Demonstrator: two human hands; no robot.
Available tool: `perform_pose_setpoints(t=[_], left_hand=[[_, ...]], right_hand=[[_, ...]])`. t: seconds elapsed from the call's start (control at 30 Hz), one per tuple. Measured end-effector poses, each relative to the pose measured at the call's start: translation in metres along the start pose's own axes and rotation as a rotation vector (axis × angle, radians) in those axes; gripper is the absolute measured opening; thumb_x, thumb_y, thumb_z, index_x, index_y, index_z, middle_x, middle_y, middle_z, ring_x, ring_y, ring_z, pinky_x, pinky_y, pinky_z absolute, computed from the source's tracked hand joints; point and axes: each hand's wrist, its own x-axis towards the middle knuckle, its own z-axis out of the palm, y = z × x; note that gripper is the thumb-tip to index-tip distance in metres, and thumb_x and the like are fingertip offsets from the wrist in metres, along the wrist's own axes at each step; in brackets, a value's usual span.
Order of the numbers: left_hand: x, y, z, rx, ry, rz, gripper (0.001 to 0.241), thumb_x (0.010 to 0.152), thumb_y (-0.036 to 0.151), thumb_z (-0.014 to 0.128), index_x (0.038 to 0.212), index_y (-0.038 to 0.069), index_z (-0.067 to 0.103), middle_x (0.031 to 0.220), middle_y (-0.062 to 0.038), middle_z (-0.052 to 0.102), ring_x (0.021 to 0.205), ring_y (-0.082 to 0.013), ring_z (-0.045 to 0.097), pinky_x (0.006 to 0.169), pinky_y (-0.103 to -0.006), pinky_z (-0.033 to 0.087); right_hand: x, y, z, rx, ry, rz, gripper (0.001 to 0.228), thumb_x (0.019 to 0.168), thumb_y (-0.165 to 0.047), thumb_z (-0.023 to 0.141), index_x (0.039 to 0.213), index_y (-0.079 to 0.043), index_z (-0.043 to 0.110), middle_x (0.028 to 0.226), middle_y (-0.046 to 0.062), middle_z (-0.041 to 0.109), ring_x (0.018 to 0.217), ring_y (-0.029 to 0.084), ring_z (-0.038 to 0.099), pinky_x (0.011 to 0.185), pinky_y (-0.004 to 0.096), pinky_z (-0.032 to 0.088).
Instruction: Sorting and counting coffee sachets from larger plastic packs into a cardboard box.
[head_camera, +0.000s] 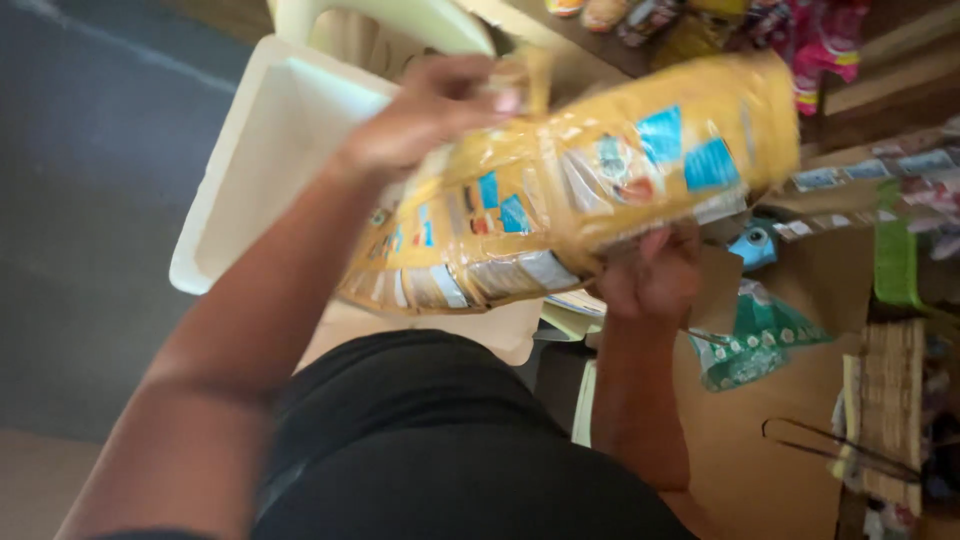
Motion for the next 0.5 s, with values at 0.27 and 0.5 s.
perform_pose_setpoints(t=[0.27, 0.5], left_hand=[[-0.043, 0.080, 0.018, 0.324, 0.140, -0.131, 0.029, 0.096, 0.037, 0.074, 0.093, 0.008, 0.071, 0.067, 0.008, 0.051, 0.063, -0.0033, 0.046, 0.057, -0.0259, 0.039], [-0.043, 0.069, 0.017, 0.238, -0.044, -0.146, 0.027, 0.099, 0.031, 0.073, 0.101, 0.004, 0.071, 0.078, 0.003, 0.061, 0.074, -0.0038, 0.054, 0.064, -0.0260, 0.047]], right_hand=[[-0.006, 0.031, -0.054, -0.030, 0.220, 0.453, 0.058, 0.098, -0.010, 0.070, 0.152, -0.003, 0.048, 0.149, 0.010, 0.057, 0.139, 0.030, 0.054, 0.118, 0.049, 0.044], [0.025, 0.003, -0.006, -0.971, -0.097, 0.153, 0.067, 0.105, -0.013, 0.070, 0.162, -0.005, 0.036, 0.164, 0.013, 0.043, 0.158, 0.028, 0.034, 0.131, 0.045, 0.026]])
